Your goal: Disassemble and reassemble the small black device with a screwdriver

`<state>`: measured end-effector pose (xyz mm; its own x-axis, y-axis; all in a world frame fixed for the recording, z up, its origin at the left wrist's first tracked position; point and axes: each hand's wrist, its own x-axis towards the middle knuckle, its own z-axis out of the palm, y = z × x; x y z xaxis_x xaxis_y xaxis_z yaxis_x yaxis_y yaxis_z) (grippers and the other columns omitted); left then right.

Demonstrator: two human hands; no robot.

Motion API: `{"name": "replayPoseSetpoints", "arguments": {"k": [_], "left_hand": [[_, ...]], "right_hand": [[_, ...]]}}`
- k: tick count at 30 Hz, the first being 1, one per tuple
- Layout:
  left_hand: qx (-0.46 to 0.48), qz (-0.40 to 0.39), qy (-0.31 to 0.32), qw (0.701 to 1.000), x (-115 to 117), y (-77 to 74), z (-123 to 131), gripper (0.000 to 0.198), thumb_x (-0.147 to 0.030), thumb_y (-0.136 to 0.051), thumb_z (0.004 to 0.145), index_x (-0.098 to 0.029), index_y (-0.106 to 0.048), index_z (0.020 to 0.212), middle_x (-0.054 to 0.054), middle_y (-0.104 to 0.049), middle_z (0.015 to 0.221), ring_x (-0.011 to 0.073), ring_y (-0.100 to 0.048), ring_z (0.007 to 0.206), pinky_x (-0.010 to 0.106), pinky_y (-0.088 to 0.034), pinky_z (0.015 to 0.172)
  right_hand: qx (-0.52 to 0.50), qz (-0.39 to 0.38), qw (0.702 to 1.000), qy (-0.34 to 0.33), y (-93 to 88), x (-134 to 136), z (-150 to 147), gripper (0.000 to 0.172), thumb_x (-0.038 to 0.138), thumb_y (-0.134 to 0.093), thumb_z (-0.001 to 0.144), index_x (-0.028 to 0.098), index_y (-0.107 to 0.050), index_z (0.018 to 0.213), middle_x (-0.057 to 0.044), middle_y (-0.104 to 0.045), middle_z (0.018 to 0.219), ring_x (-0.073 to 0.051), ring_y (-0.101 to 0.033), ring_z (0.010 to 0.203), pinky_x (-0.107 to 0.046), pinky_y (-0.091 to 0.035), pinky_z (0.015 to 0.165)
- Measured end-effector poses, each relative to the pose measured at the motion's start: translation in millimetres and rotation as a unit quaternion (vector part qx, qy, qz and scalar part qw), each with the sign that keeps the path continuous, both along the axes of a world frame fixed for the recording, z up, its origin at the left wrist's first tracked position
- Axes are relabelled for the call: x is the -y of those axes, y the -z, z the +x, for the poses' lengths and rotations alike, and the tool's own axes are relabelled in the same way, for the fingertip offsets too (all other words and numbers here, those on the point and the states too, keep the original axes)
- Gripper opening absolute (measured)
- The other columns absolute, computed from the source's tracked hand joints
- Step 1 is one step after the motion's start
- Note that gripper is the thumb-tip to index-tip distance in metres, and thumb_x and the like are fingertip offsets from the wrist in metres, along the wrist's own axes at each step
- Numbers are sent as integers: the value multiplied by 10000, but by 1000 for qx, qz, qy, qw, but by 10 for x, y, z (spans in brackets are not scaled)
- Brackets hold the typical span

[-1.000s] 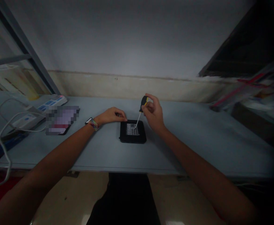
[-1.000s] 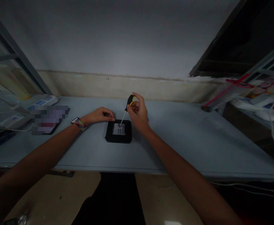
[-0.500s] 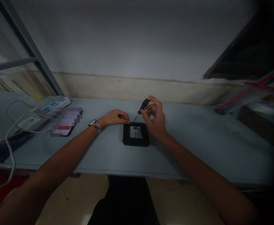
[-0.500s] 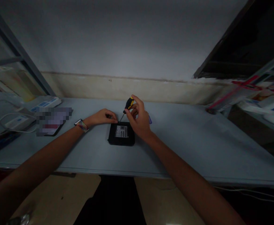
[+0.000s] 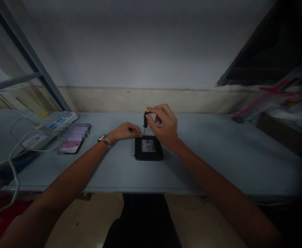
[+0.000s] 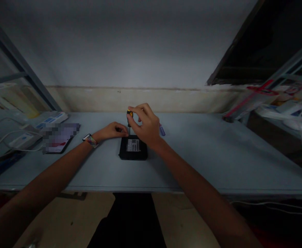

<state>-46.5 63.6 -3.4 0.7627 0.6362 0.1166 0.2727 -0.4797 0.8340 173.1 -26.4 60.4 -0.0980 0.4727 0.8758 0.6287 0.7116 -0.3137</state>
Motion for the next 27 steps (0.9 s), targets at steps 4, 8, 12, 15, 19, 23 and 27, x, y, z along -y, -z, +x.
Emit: {"name": "replayPoseSetpoints", "arguments": {"k": [4, 8, 12, 15, 19, 23, 27], "left_hand": [[2, -6, -9, 1000, -10, 9, 1, 380, -540, -846, 854, -166, -863, 916, 42, -800, 847, 179, -678, 805, 306, -490, 805], [7, -6, -3, 1000, -25, 21, -7, 365, -536, -845, 866, -173, -862, 902, 35, -792, 833, 171, -669, 803, 304, -486, 809], [2, -3, -5, 1000, -22, 7, -5, 359, -531, -834, 873, -172, -854, 880, 18, -755, 786, 157, -638, 767, 295, -461, 765], [-3, -4, -10, 1000, -3, -25, 3, 367, -529, -835, 859, -162, -847, 863, 14, -734, 763, 149, -616, 738, 294, -443, 738], [-1, -12, -6, 1000, 19, -63, 10, 354, -513, -836, 851, -159, -850, 867, 15, -734, 759, 145, -609, 732, 291, -440, 735], [7, -16, -2, 1000, 21, -68, 13, 337, -497, -844, 844, -160, -851, 860, 23, -751, 774, 154, -632, 753, 295, -459, 760], [10, -18, -3, 1000, 15, -59, 15, 338, -496, -840, 845, -159, -851, 867, 33, -772, 801, 161, -657, 773, 302, -475, 785]], "right_hand": [[-39, 42, 998, 13, -45, -103, -82, 114, 351, -767, 1002, 257, -800, 1056, -32, -675, 953, -133, -509, 608, -346, -522, 613], [-78, 49, 996, -7, -18, -118, -148, 65, 265, -793, 958, 230, -796, 1013, -7, -660, 889, -111, -491, 596, -316, -479, 578], [-97, 28, 994, -44, -28, -87, -165, 47, 245, -787, 946, 236, -795, 991, -1, -665, 883, -108, -524, 604, -304, -485, 572], [-96, 18, 993, -67, -51, -80, -152, 42, 234, -784, 935, 235, -792, 977, -1, -672, 894, -104, -531, 608, -298, -478, 565], [-101, 0, 991, -93, -76, -85, -121, 43, 226, -768, 933, 233, -790, 969, -2, -674, 911, -95, -533, 606, -287, -465, 556], [-106, -30, 986, -123, -94, -90, -97, 82, 206, -745, 923, 234, -801, 976, -8, -701, 939, -86, -531, 592, -275, -441, 534], [-107, -56, 981, -151, -109, -98, -83, 118, 196, -728, 915, 236, -814, 986, -15, -720, 936, -99, -549, 623, -263, -428, 532]]}}
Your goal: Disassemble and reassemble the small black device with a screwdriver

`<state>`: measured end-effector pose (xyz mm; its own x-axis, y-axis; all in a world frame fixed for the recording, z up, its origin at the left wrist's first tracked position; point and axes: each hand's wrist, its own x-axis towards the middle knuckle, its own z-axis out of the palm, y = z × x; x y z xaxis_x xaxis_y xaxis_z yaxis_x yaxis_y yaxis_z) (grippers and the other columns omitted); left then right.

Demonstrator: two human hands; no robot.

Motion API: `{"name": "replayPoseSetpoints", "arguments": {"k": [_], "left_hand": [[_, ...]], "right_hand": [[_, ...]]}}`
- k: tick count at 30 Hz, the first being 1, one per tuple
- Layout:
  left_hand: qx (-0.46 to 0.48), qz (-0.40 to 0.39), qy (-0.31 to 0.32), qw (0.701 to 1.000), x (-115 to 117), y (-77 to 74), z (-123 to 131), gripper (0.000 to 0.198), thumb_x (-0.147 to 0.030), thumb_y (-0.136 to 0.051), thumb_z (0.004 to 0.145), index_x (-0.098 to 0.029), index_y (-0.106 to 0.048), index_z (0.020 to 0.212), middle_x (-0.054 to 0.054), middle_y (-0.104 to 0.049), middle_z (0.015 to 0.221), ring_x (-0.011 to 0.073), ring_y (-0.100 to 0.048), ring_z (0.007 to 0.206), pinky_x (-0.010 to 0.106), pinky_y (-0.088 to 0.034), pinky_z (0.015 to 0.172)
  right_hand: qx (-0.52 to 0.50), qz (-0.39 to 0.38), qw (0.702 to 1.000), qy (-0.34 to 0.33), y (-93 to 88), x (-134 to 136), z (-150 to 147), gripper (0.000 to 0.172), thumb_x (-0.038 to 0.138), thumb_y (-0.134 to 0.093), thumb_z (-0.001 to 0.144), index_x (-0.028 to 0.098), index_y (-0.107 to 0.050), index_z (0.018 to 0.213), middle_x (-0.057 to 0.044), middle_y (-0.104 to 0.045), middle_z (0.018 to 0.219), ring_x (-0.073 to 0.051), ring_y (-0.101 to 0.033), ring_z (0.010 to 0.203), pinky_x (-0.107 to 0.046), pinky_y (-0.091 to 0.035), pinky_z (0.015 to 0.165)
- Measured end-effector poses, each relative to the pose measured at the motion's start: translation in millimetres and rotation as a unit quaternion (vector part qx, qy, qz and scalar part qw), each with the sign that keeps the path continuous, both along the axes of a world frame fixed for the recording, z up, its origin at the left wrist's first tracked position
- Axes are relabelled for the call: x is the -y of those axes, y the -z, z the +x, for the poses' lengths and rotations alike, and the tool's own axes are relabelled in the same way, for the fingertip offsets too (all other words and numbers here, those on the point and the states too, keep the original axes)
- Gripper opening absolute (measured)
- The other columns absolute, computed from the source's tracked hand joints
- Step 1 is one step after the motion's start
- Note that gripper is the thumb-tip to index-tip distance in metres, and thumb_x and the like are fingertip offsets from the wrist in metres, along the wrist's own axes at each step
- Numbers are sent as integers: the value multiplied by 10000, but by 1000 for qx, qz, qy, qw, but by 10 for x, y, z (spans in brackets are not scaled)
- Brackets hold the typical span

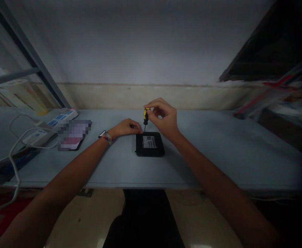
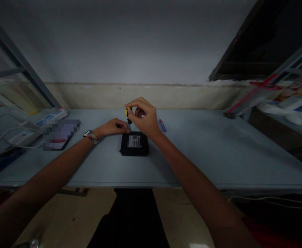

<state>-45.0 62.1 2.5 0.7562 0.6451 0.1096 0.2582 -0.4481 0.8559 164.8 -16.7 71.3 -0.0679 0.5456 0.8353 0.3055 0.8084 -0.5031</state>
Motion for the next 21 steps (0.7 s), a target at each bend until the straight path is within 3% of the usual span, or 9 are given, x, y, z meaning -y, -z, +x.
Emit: {"name": "replayPoseSetpoints", "arguments": {"k": [10, 17, 21], "left_hand": [[1, 2, -1, 1000, -32, 38, 1, 350, -503, -845, 840, -155, -849, 871, 36, -763, 792, 165, -660, 773, 305, -488, 785], [0, 3, -1, 1000, 0, 8, -1, 331, -491, -837, 850, -161, -848, 867, 32, -758, 791, 158, -653, 762, 299, -484, 775], [-5, 2, -3, 1000, 18, -22, -1, 336, -492, -832, 851, -158, -854, 882, 34, -766, 796, 156, -653, 760, 297, -480, 768]], "right_hand": [[-5, -17, 999, -40, -1, -41, 38, 130, 174, -713, 901, 238, -814, 950, -27, -758, 968, -115, -565, 671, -272, -448, 579], [-23, -43, 996, -75, 16, -44, 7, 209, 133, -643, 880, 232, -813, 951, -21, -735, 936, -117, -552, 696, -272, -391, 551], [-28, -86, 991, -96, 18, -31, 0, 194, 141, -622, 889, 220, -776, 978, -13, -735, 952, -89, -504, 615, -262, -378, 517]]}}
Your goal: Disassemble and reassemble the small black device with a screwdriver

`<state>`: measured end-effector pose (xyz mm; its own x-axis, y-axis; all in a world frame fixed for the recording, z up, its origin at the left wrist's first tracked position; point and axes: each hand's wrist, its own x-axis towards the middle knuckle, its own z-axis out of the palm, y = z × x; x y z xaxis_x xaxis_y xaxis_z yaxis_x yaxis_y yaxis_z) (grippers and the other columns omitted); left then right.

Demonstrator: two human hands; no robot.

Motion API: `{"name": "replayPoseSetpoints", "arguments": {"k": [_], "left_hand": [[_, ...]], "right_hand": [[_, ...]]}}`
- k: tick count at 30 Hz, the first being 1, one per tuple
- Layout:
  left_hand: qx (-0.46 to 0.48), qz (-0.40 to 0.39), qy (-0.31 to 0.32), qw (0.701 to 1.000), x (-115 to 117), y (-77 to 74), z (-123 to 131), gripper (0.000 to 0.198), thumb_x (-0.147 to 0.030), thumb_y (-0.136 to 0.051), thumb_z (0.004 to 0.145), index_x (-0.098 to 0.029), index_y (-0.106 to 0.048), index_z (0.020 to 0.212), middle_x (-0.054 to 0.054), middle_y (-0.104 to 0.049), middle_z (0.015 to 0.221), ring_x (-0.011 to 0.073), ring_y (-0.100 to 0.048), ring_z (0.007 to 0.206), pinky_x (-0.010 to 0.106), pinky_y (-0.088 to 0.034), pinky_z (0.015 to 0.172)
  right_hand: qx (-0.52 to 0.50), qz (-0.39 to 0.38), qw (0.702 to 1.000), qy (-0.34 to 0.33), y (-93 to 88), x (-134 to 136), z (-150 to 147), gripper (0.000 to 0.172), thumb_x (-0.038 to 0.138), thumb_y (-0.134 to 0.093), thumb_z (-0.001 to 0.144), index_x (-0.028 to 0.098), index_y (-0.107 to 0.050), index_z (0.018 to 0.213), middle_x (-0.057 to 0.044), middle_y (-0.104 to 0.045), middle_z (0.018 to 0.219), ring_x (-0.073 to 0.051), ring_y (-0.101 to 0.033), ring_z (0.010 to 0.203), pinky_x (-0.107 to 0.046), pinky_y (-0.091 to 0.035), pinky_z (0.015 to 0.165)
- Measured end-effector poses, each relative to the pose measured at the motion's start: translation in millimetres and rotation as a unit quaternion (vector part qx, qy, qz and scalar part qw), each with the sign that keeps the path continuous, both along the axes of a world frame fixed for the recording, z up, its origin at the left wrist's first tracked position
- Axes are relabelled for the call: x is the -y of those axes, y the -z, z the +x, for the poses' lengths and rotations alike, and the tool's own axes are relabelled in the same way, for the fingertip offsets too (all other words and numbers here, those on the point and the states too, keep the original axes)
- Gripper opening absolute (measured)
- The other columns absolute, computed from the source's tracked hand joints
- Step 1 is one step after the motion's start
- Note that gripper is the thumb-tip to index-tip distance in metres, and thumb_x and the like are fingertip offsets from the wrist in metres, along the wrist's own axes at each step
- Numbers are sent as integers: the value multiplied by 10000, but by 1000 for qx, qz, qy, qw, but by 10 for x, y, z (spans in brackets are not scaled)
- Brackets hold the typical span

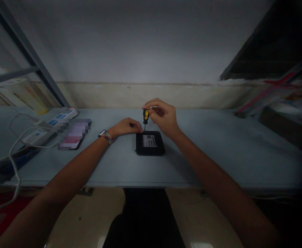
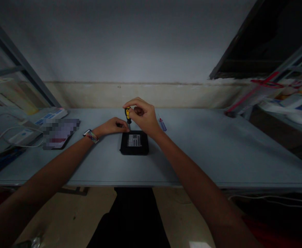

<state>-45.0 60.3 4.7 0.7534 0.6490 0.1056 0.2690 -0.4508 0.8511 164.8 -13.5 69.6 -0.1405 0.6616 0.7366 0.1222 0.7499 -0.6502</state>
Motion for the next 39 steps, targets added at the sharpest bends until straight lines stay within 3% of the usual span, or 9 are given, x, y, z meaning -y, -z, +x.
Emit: {"name": "replayPoseSetpoints", "arguments": {"k": [7, 9, 15, 19, 28, 34, 39], "left_hand": [[1, -3, -5, 1000, -23, 29, 2, 331, -490, -848, 836, -162, -853, 876, 34, -780, 807, 162, -669, 775, 302, -492, 786], [0, -1, -5, 1000, -29, 39, 2, 335, -493, -848, 840, -161, -853, 879, 35, -783, 808, 166, -674, 779, 304, -495, 786], [6, 7, 2, 1000, -24, 33, -3, 323, -481, -843, 853, -161, -857, 890, 35, -786, 819, 169, -681, 798, 301, -497, 812], [6, 2, 5, 1000, 2, 2, -1, 305, -464, -832, 861, -162, -860, 891, 41, -795, 830, 166, -678, 791, 308, -498, 812], [-2, 1, -1, 1000, -6, 6, 0, 345, -500, -843, 844, -158, -854, 884, 34, -773, 799, 157, -653, 756, 303, -482, 773], [1, 1, 2, 1000, -32, 39, -2, 330, -488, -841, 852, -161, -858, 895, 41, -788, 817, 166, -676, 779, 307, -495, 792], [-7, 7, -2, 1000, -47, 56, -11, 349, -505, -837, 857, -162, -866, 916, 44, -793, 823, 164, -675, 773, 303, -500, 794]], "right_hand": [[-21, -16, 999, 21, 20, 25, -45, 104, 202, -638, 928, 237, -722, 979, 0, -715, 931, -83, -474, 557, -262, -357, 487], [-16, 10, 998, 53, 21, 19, -60, 39, 267, -719, 935, 241, -744, 949, -5, -693, 929, -96, -491, 596, -271, -385, 513], [-14, 76, 990, 118, -6, 1, -59, 76, 298, -889, 865, 262, -822, 873, -14, -668, 895, -120, -491, 627, -280, -391, 523], [-8, 70, 993, 94, -31, 14, -30, 19, 255, -859, 885, 257, -848, 900, -19, -707, 914, -112, -525, 631, -284, -415, 546], [11, 35, 998, 42, -77, 33, 5, 75, 249, -803, 892, 248, -866, 933, -39, -773, 978, -93, -508, 606, -276, -375, 502], [-30, -58, 998, -2, -69, 78, -14, 144, 208, -706, 887, 216, -838, 942, -35, -813, 1004, -35, -389, 458, -255, -254, 395], [-71, -94, 993, -33, -59, 49, -37, 101, 221, -666, 858, 223, -767, 861, -18, -818, 926, -47, -411, 442, -242, -285, 397]]}}
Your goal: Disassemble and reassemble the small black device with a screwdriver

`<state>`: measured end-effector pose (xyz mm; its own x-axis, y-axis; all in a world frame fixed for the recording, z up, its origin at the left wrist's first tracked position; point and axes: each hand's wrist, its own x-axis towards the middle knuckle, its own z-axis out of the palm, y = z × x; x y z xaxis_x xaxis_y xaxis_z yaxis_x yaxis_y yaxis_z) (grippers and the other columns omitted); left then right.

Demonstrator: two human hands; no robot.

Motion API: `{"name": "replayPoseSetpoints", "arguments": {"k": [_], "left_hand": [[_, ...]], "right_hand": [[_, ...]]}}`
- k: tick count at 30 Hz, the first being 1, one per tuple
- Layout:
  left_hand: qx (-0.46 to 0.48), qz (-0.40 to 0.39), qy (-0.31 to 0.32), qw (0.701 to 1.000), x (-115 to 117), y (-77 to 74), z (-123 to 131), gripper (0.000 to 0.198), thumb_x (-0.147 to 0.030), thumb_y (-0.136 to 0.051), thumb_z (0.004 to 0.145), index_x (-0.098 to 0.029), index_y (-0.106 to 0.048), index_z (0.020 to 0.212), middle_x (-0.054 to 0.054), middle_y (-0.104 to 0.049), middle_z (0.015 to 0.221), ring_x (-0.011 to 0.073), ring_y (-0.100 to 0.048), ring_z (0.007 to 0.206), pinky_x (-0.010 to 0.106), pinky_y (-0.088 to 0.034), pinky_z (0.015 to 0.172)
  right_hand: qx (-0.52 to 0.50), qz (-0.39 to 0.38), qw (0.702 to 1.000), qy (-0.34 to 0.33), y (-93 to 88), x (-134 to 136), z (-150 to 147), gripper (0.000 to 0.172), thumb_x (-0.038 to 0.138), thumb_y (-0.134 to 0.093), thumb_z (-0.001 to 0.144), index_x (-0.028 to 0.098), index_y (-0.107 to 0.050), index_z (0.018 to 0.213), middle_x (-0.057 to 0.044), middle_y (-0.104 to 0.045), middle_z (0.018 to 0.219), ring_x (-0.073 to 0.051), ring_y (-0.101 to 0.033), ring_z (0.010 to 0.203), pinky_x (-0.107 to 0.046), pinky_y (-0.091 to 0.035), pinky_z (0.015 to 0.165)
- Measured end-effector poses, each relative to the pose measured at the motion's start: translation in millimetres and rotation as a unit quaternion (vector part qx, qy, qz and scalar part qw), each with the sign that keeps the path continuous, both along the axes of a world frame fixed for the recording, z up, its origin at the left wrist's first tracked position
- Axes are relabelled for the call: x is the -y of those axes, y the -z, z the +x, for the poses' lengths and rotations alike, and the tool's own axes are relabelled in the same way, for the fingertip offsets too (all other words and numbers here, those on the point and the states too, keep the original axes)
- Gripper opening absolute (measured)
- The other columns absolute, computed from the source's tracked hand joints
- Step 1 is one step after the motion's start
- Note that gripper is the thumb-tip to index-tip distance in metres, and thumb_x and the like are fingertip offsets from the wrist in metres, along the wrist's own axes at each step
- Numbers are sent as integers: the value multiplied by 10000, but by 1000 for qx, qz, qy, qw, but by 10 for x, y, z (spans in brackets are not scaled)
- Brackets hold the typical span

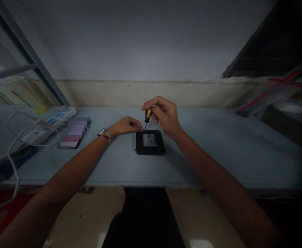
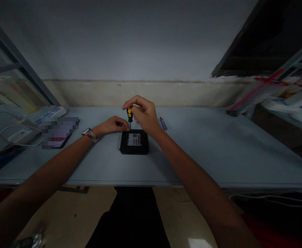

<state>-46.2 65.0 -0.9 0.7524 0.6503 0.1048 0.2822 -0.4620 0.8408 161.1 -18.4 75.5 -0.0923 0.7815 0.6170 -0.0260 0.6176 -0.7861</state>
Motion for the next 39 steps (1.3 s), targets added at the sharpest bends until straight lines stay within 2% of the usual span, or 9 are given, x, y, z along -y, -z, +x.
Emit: {"name": "replayPoseSetpoints", "arguments": {"k": [4, 7, 10, 13, 16, 21, 27, 34, 39], "left_hand": [[7, -3, 1, 1000, 6, 11, 2, 332, -491, -837, 865, -163, -864, 908, 45, -796, 829, 169, -687, 787, 301, -508, 799], [16, -10, 5, 1000, 23, -4, 7, 319, -475, -844, 860, -159, -861, 900, 46, -800, 840, 172, -694, 799, 300, -516, 810], [14, -11, 5, 1000, 42, -31, 9, 325, -482, -844, 855, -159, -859, 895, 44, -800, 839, 170, -690, 795, 301, -512, 812], [12, -4, 1, 1000, 52, -48, 8, 311, -475, -842, 854, -165, -858, 882, 39, -788, 817, 162, -673, 773, 298, -503, 794], [14, -1, 2, 1000, 50, -47, 4, 315, -479, -838, 858, -165, -857, 878, 42, -782, 814, 165, -669, 775, 302, -502, 795], [10, -2, 5, 1000, 47, -44, 2, 332, -491, -833, 858, -160, -851, 877, 46, -777, 813, 166, -663, 772, 305, -493, 784], [6, -8, 3, 1000, 56, -68, 7, 303, -463, -836, 863, -162, -850, 890, 48, -785, 831, 171, -679, 796, 311, -508, 809], [19, -13, 8, 1000, 31, -34, 9, 312, -473, -846, 849, -164, -860, 888, 52, -800, 834, 177, -694, 803, 315, -516, 812], [17, -16, 6, 1000, 25, -28, 9, 326, -482, -841, 847, -161, -862, 901, 50, -808, 851, 175, -697, 807, 314, -517, 827]], "right_hand": [[-14, -12, 1000, -19, -11, -28, -13, 110, 331, -730, 915, 224, -735, 892, -16, -788, 885, -55, -393, 477, -243, -267, 417], [-12, -30, 999, -15, -6, -39, -22, 288, 440, -871, 871, 242, -694, 984, -10, -774, 896, -71, -455, 533, -234, -321, 435], [-5, -48, 999, -14, 12, -54, -20, 437, 544, -903, 856, 260, -626, 1038, -2, -777, 890, -72, -479, 532, -225, -333, 428], [1, -60, 998, -19, 29, -70, -13, 510, 613, -890, 861, 274, -556, 1042, 2, -796, 924, -53, -428, 479, -223, -292, 388], [0, -63, 998, -30, 36, -73, -14, 535, 619, -889, 863, 284, -506, 1024, -3, -818, 980, -42, -404, 459, -223, -305, 380], [-12, -57, 998, -38, 30, -52, -23, 505, 566, -905, 863, 270, -504, 945, -31, -827, 996, -44, -436, 474, -223, -332, 396], [13, -31, 999, -21, 32, -69, 16, 383, 505, -913, 861, 238, -653, 953, -38, -783, 1079, -43, -451, 523, -233, -337, 428], [36, 11, 999, -10, 15, -47, 43, 156, 351, -848, 890, 218, -799, 957, 1, -718, 812, -79, -473, 561, -249, -326, 483], [48, 15, 998, -23, -49, 25, 39, 140, 284, -733, 910, 192, -823, 963, -43, -803, 964, -59, -453, 539, -232, -318, 454]]}}
